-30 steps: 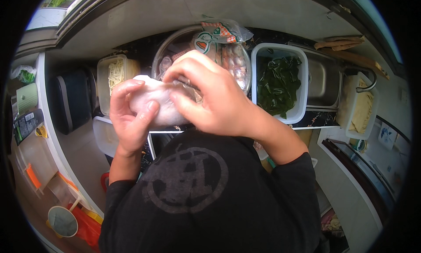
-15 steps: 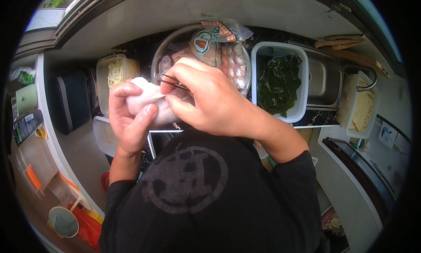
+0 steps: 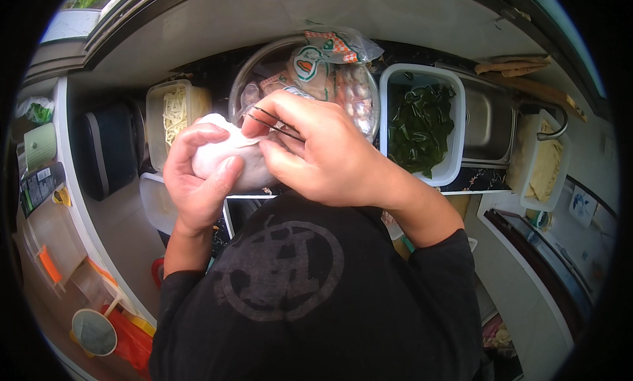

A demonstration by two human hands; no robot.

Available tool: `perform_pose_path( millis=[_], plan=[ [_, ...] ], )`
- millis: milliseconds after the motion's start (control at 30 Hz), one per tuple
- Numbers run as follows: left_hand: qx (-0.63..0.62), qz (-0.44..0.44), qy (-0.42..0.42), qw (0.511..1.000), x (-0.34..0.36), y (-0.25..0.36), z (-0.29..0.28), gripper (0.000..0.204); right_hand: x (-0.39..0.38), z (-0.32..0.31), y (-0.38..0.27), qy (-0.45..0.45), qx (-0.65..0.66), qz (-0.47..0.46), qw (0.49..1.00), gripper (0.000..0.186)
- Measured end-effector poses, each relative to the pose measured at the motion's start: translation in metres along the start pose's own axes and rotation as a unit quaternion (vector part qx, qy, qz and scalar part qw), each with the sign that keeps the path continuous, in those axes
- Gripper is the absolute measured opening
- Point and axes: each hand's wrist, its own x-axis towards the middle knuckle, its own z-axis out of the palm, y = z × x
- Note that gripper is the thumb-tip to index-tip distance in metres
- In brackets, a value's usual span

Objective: The person cleans a raw chicken by hand and using tweezers. They pluck and scrape at the skin of the chicken while holding it above a bowl.

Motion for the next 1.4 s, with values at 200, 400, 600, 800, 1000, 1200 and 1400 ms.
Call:
perform_pose_path(
  millis=[200,400,600,800,1000,1200,1400],
  plan=[
    [0.031,0.007,0.011,0.999,-0.004,0.005,0.002,0.031,0.003,0.008,0.005,0.016,-0.047,-0.050,0.998,0.019],
    [-0.018,-0.022,0.020,0.999,-0.006,0.006,0.002,0.030,0.000,0.003,0.003,-0.009,0.022,0.047,0.999,0.015],
    [-0.047,-0.032,0.029,0.998,-0.008,0.006,0.004,0.031,0.002,0.003,-0.006,-0.019,-0.057,0.028,0.998,0.016],
    [-0.075,-0.084,0.053,0.992,-0.007,0.008,0.006,0.034,-0.001,0.004,0.003,0.005,0.013,0.025,1.000,0.015],
    [-0.118,-0.066,0.047,0.990,-0.009,0.004,0.003,0.032,-0.001,0.004,0.006,0.004,0.000,-0.034,0.999,0.014],
    [-0.117,-0.068,0.063,0.989,-0.008,0.006,0.004,0.034,-0.002,0.001,-0.002,0.003,-0.032,-0.036,0.999,0.014],
    [-0.163,-0.098,0.076,0.979,-0.005,0.005,0.003,0.033,-0.005,0.003,0.000,0.076,-0.206,-0.184,0.958,0.020]
  ],
)
